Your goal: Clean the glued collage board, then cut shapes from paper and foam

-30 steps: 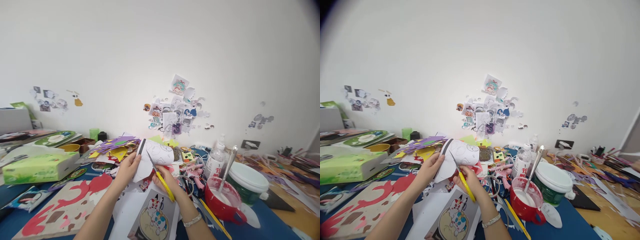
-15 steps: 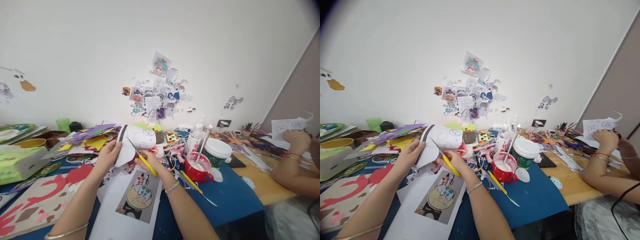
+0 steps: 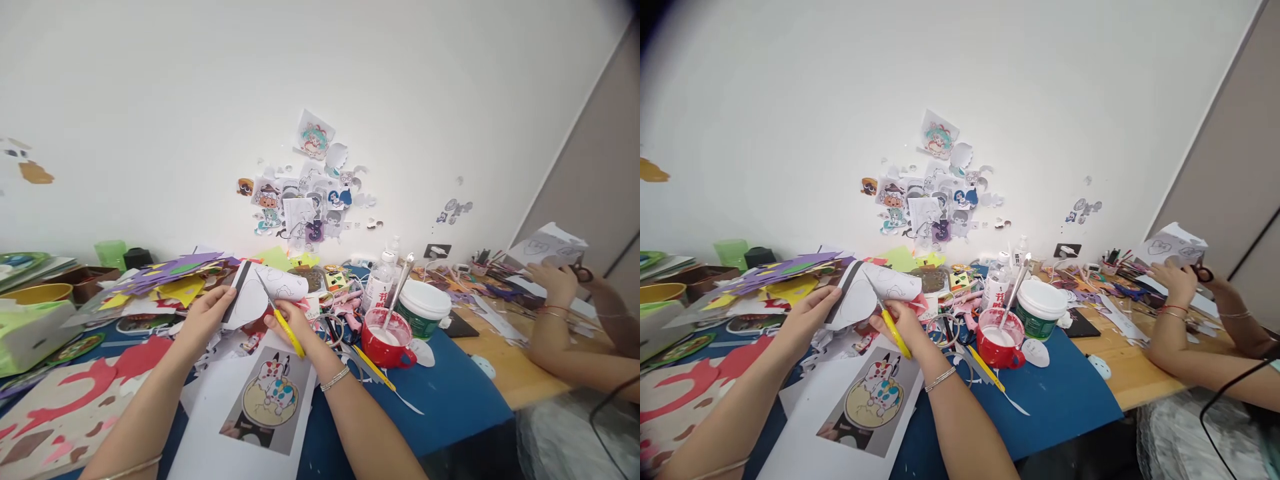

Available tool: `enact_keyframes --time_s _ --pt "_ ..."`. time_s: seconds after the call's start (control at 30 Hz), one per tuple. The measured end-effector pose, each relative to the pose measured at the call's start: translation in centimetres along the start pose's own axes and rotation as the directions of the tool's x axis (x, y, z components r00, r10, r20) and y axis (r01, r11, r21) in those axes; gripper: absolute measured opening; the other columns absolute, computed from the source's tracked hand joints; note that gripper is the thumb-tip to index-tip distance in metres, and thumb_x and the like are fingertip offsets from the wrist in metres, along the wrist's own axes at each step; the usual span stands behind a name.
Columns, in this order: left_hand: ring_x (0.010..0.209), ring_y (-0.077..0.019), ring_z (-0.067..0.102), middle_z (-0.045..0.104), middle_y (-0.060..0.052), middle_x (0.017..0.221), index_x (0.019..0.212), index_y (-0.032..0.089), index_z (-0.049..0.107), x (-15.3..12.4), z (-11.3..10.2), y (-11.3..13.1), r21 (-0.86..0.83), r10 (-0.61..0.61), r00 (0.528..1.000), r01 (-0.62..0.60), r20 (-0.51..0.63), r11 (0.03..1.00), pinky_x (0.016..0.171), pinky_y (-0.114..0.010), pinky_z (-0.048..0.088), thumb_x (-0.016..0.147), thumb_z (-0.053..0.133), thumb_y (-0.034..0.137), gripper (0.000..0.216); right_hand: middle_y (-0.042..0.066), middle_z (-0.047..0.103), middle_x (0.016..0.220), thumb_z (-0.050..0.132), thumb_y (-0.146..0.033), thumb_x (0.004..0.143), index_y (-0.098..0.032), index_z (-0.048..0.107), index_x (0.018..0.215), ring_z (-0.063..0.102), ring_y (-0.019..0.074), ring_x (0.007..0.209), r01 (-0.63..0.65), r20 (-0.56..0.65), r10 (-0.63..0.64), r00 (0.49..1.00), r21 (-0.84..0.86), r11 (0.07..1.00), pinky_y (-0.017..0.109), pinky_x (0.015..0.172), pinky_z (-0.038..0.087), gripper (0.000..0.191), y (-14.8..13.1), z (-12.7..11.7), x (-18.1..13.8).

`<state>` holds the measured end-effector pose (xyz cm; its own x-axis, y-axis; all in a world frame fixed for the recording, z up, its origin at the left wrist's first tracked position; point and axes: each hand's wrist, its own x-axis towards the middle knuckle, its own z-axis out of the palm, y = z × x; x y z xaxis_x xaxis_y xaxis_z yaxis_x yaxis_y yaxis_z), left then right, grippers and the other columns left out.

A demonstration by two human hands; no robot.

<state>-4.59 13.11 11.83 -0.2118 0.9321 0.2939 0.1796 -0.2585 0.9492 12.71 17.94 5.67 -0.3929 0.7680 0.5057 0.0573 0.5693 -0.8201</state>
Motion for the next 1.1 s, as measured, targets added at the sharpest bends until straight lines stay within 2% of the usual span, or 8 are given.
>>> enact_keyframes --time_s 0.07,0.13,0.23,0.33,0.43,0.57,0.73,1.1 --pt "0.05 -0.0121 0.05 0.058 0.003 0.06 0.084 0.018 0.058 -0.2 0.0 0.1 -0.025 0.019 0.999 -0.018 0.045 1.0 0.044 -0.02 0.039 0.066 0.06 0.056 0.042 0.003 0.061 0.075 0.059 -0.056 0.071 -0.014 0.056 0.1 0.059 0.0173 0.069 0.002 -0.015 -0.001 1.0 0.051 0.999 0.027 0.06 0.048 0.051 0.0 0.0 0.1" --pt "0.05 -0.0136 0.052 0.059 0.002 0.059 0.084 0.018 0.059 -0.7 0.0 0.3 -0.002 0.073 0.986 -0.074 0.148 0.997 0.048 -0.023 0.043 0.067 0.059 0.055 0.041 0.002 0.06 0.074 0.058 -0.057 0.072 -0.015 0.055 0.099 0.058 0.0157 0.066 0.016 -0.028 -0.013 1.0 0.091 0.996 0.026 0.059 0.047 0.05 -0.1 0.0 0.1" --pt "0.052 -0.0168 0.055 0.06 -0.001 0.055 0.066 0.017 0.059 -1.6 0.5 0.3 0.136 0.13 0.946 -0.176 0.296 0.975 0.056 -0.027 0.045 0.067 0.056 0.059 0.042 0.002 0.06 0.074 0.058 -0.057 0.073 -0.015 0.055 0.1 0.057 0.0146 0.064 0.042 -0.041 -0.037 0.998 0.135 0.99 0.025 0.057 0.046 0.05 -0.1 0.1 0.1" --pt "0.054 -0.0184 0.054 0.058 -0.003 0.05 0.05 0.019 0.055 -2.0 1.2 0.1 0.222 0.125 0.958 -0.185 0.26 0.957 0.059 -0.028 0.044 0.073 0.041 0.065 0.053 0.004 0.063 0.074 0.056 -0.058 0.075 -0.015 0.055 0.101 0.057 0.0141 0.06 0.061 -0.034 -0.056 0.998 0.177 0.982 0.025 0.055 0.045 0.05 -0.2 0.3 0.0" --pt "0.052 -0.0183 0.054 0.056 -0.004 0.046 0.046 0.019 0.053 -2.0 1.9 -0.2 0.149 0.11 0.967 -0.147 0.231 0.978 0.06 -0.029 0.044 0.078 0.03 0.065 0.061 0.007 0.066 0.078 0.055 -0.058 0.076 -0.014 0.055 0.104 0.058 0.0148 0.059 0.072 -0.028 -0.067 0.997 0.215 0.974 0.026 0.055 0.045 0.052 -0.4 0.5 -0.1" --pt "0.047 -0.0178 0.054 0.057 -0.002 0.044 0.062 0.017 0.058 -2.0 2.2 -0.1 -0.029 0.074 0.974 -0.069 0.216 0.997 0.054 -0.028 0.043 0.078 0.034 0.064 0.056 0.008 0.065 0.086 0.056 -0.061 0.073 -0.016 0.055 0.103 0.06 0.0188 0.074 0.092 -0.036 -0.086 0.996 0.25 0.964 0.028 0.064 0.047 0.053 -1.3 0.6 -0.2" --pt "0.044 -0.0175 0.053 0.056 -0.001 0.042 0.071 0.016 0.06 -1.9 2.4 -0.4 -0.105 0.112 0.962 -0.088 0.249 0.991 0.049 -0.027 0.041 0.08 0.034 0.063 0.055 0.004 0.06 0.075 0.054 -0.063 0.073 -0.017 0.053 0.096 0.055 0.0152 0.064 0.081 -0.017 -0.079 0.997 0.242 0.967 0.026 0.057 0.044 0.051 -2.2 0.3 -0.4" --pt "0.041 -0.0161 0.053 0.056 -0.001 0.042 0.061 0.017 0.056 -1.8 2.7 -0.5 -0.118 0.111 0.965 -0.084 0.239 0.989 0.047 -0.026 0.039 0.079 0.035 0.063 0.055 -0.003 0.047 0.06 0.052 -0.062 0.075 -0.017 0.05 0.09 0.043 0.0098 0.049 0.075 -0.016 -0.074 0.997 0.239 0.968 0.022 0.047 0.038 0.048 -2.0 0.5 -0.4"
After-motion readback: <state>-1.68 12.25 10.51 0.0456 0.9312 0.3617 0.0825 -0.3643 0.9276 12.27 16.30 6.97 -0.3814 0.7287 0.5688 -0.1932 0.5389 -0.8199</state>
